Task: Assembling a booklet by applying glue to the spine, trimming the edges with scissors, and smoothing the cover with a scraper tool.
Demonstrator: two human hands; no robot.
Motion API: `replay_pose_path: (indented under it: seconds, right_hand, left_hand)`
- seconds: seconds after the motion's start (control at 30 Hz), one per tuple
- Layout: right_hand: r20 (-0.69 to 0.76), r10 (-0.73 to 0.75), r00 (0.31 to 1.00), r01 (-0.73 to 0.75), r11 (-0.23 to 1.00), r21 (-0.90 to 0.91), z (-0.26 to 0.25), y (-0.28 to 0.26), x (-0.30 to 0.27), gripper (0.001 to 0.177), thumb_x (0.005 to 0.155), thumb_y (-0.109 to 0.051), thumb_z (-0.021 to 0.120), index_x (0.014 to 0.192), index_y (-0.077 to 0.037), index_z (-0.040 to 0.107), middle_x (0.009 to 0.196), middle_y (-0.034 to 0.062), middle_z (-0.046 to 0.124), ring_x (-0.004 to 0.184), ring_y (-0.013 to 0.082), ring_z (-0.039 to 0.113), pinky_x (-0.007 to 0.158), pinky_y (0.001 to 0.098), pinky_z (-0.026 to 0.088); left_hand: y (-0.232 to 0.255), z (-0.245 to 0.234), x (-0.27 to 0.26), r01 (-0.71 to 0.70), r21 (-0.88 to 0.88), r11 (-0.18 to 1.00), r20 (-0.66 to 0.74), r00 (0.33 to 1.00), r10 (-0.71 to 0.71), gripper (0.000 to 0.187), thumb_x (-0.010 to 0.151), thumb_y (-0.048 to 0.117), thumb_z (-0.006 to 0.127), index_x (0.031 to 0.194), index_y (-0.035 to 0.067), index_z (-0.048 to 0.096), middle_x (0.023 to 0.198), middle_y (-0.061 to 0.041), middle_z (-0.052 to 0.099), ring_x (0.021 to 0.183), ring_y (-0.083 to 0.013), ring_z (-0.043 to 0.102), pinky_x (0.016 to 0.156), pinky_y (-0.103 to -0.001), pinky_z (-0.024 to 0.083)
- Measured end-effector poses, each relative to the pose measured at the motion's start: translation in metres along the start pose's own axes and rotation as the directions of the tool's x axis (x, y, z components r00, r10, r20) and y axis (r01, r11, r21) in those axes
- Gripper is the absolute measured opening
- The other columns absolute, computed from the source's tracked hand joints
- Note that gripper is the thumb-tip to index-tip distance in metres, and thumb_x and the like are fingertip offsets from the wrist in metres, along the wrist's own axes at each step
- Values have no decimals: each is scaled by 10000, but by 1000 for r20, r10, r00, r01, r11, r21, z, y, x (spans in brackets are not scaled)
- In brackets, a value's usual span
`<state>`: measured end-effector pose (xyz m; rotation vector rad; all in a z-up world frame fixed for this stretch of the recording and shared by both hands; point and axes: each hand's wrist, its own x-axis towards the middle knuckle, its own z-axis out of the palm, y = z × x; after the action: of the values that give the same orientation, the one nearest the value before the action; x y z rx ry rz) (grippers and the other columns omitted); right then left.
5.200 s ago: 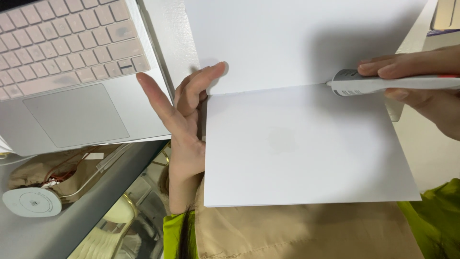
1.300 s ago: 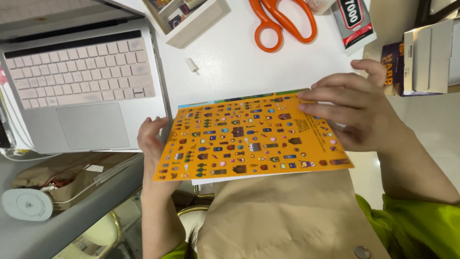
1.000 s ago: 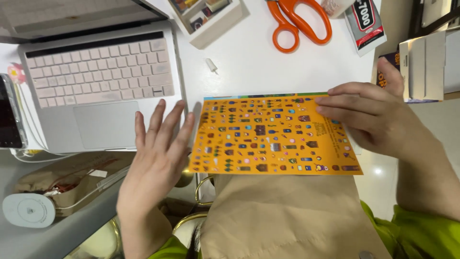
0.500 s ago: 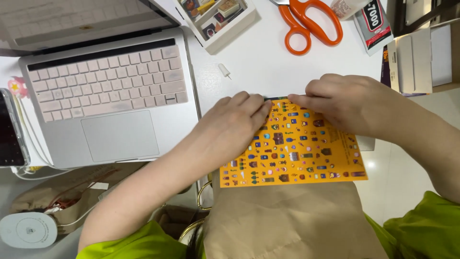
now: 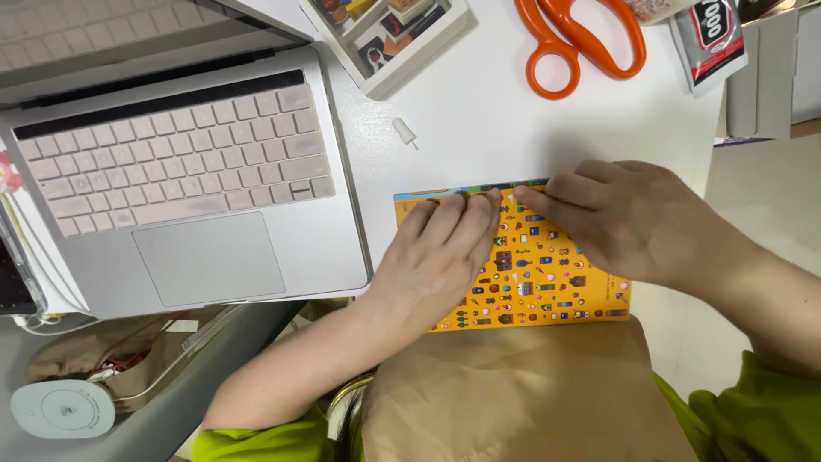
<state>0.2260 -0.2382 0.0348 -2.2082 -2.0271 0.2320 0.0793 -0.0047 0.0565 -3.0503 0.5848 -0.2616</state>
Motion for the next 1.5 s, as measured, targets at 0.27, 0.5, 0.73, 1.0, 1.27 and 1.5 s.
replay_pose_path:
  seconds: [0.27,0.5,0.73,1.0,1.27,1.5]
  right_hand:
    - [-176,116,977,-144,978,-152,9,-23,9,481,933,-65,643,1404,-158,670,913,-60,544,725,180,537,614,324,456]
    - [-209,150,966,-179,975,-130,17,-23,8,517,899,-35,622,1406,-135,650,904,-74,557,756,185,563,603,345,451]
    - [-378,231,897,-269,962,-52,-29,12,57,384,1017,-52,608,1400,-37,627,1296,147,617,1106,356,580,840,461,542]
    - [-81,600,796,-588,736,-334,-9,62,118,762,1026,-540,550,1579,-22,464,1282,168,628,1153,368,552,870,479,504]
    - [165,783,599,-800,583,140,-42,48,117,441,888,-329,728,1113,13,562,923,225,679,784,468,648,592,554,480]
    - [151,826,543,-813,472,342,-65,-1,88,846,856,-425,807,1542,-57,476,911,113,684,846,349,642,714,473,439]
  left_hand:
    - [15,3,-4,95,38,995,17,995,-96,411,1060,149,466,1432,6,568,1306,-78,558,1203,-213,563,1033,-338,516]
    - [28,11,-8,141,103,985,1,990,-142,423,1060,169,444,1437,25,570,1307,-83,588,1218,-229,565,1074,-372,503]
    - [26,16,-11,151,28,988,0,989,-151,490,992,87,426,1465,17,531,1362,-108,573,1251,-263,550,1088,-390,476]
    - [22,24,-27,171,-150,974,5,985,-172,550,983,57,470,1529,1,442,1444,-125,536,1302,-294,524,1116,-435,460]
    - [18,26,-33,164,-191,968,-8,986,-169,521,960,23,504,1481,-3,498,1427,-118,535,1317,-286,520,1102,-427,477]
    - [12,17,-31,108,-118,987,-94,988,-119,443,968,-23,512,1407,-13,570,1316,-101,576,1214,-259,559,1081,-375,503]
